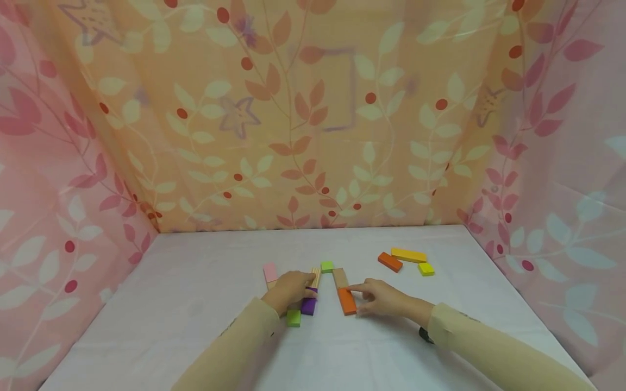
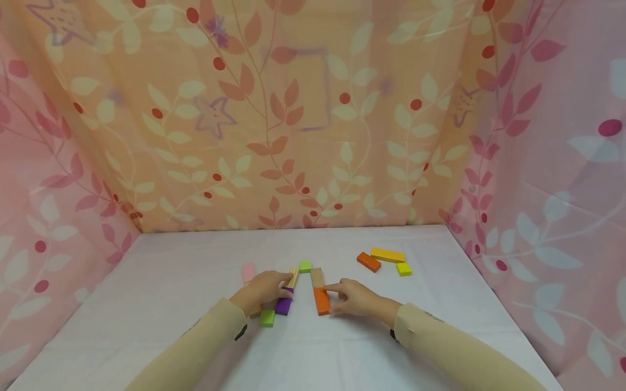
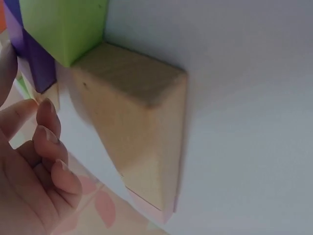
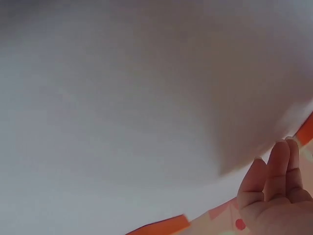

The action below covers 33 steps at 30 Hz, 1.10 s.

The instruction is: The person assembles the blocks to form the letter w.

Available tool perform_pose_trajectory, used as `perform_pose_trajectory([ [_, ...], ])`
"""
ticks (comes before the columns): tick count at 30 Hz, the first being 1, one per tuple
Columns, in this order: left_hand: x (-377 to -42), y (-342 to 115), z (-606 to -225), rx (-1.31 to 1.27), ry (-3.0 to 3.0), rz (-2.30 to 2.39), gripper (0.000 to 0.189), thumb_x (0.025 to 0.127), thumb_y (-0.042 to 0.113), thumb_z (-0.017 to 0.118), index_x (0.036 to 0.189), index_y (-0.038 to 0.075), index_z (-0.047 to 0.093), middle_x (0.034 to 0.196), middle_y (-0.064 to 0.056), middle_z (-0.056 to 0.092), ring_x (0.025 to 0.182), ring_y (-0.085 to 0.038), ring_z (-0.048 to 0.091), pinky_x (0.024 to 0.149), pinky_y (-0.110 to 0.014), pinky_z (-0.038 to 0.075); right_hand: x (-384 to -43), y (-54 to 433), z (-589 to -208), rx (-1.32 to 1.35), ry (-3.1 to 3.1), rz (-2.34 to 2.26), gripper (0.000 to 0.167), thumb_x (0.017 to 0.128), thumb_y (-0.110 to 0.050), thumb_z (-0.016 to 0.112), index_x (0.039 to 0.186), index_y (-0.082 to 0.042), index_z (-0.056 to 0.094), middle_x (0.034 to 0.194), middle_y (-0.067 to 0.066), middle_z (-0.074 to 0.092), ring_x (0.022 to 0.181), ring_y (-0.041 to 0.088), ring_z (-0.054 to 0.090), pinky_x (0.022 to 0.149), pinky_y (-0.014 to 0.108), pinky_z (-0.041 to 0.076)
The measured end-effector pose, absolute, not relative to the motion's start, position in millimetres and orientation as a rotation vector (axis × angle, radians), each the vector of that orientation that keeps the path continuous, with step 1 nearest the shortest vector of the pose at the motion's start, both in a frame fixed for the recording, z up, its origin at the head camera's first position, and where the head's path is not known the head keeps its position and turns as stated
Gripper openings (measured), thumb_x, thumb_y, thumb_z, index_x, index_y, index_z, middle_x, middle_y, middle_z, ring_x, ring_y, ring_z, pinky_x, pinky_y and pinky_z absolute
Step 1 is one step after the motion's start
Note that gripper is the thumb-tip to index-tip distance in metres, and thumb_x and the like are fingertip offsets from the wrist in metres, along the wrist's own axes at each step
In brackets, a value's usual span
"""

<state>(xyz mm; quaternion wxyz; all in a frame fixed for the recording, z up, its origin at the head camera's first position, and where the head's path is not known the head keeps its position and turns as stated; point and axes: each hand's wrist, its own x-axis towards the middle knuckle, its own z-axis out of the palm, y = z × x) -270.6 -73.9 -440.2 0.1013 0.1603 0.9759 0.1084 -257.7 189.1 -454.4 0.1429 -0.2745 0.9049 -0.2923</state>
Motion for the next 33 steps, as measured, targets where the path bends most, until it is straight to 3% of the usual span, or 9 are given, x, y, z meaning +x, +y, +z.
perform_pose_trajectory([
  [3, -270, -73, -439, 0.494, 2.889, 0.300, 0.049, 0.087, 0.039, 0.071, 0.125, 0.010, 0.063, 0.110, -0.010, 0.067, 0.102, -0.028, 0.061, 0.093, -0.042, 0.045, -259, 200, -450, -0.807, 2.635, -0.860, 0.057, 0.083, -0.022, 0.078, 0.134, -0.006, 0.059, 0.085, -0.001, 0.050, 0.078, 0.015, 0.046, 0.065, 0.024, 0.042],
  [6, -269, -71, -439, 0.475, 2.895, 0.298, 0.047, 0.089, 0.040, 0.069, 0.125, 0.011, 0.061, 0.097, -0.009, 0.065, 0.086, -0.023, 0.056, 0.084, -0.041, 0.047, -261, 215, -446, -0.833, 2.680, -0.880, 0.055, 0.083, -0.019, 0.077, 0.132, -0.001, 0.059, 0.084, -0.001, 0.050, 0.077, 0.014, 0.046, 0.066, 0.025, 0.042],
  [8, -268, -67, -438, 0.463, 2.899, 0.309, 0.051, 0.091, 0.041, 0.066, 0.132, 0.011, 0.058, 0.101, -0.011, 0.065, 0.088, -0.024, 0.056, 0.086, -0.041, 0.047, -262, 227, -443, -0.822, 2.715, -0.899, 0.054, 0.083, -0.018, 0.077, 0.131, 0.000, 0.059, 0.085, -0.001, 0.050, 0.077, 0.014, 0.046, 0.066, 0.024, 0.042],
  [11, -266, -58, -436, 0.473, 2.915, 0.333, 0.065, 0.091, 0.046, 0.063, 0.144, 0.013, 0.048, 0.116, -0.015, 0.063, 0.103, -0.030, 0.059, 0.094, -0.046, 0.046, -263, 242, -442, -0.791, 2.793, -0.917, 0.052, 0.082, -0.016, 0.078, 0.128, 0.003, 0.061, 0.085, 0.002, 0.052, 0.077, 0.017, 0.045, 0.065, 0.025, 0.041],
  [14, -264, -46, -436, 0.526, 2.943, 0.320, 0.067, 0.091, 0.051, 0.061, 0.145, 0.014, 0.048, 0.122, -0.018, 0.062, 0.112, -0.036, 0.057, 0.093, -0.048, 0.046, -265, 258, -442, -0.725, 2.846, -0.963, 0.050, 0.082, -0.014, 0.078, 0.125, 0.005, 0.062, 0.086, 0.009, 0.053, 0.076, 0.020, 0.043, 0.063, 0.026, 0.038],
  [21, -265, -28, -445, 0.552, 2.947, 0.267, 0.066, 0.087, 0.058, 0.060, 0.141, 0.021, 0.052, 0.122, -0.016, 0.064, 0.113, -0.037, 0.056, 0.092, -0.050, 0.045, -277, 292, -449, -0.580, 2.941, -0.974, 0.048, 0.081, -0.013, 0.078, 0.123, 0.006, 0.063, 0.083, 0.012, 0.050, 0.074, 0.021, 0.041, 0.061, 0.030, 0.036],
  [25, -265, -22, -447, 0.553, 2.951, 0.180, 0.068, 0.086, 0.060, 0.059, 0.141, 0.021, 0.052, 0.116, -0.019, 0.065, 0.107, -0.036, 0.059, 0.086, -0.047, 0.048, -285, 309, -453, -0.471, 2.964, -0.947, 0.050, 0.083, -0.015, 0.077, 0.126, 0.004, 0.061, 0.082, 0.009, 0.044, 0.076, 0.022, 0.040, 0.064, 0.032, 0.034],
  [33, -263, -16, -447, 0.602, 2.989, 0.097, 0.063, 0.084, 0.060, 0.062, 0.132, 0.020, 0.059, 0.093, -0.014, 0.067, 0.084, -0.028, 0.061, 0.069, -0.040, 0.050, -292, 338, -457, -0.380, 3.008, -0.927, 0.048, 0.083, -0.018, 0.078, 0.123, 0.004, 0.063, 0.090, 0.015, 0.051, 0.084, 0.028, 0.049, 0.070, 0.039, 0.042],
])
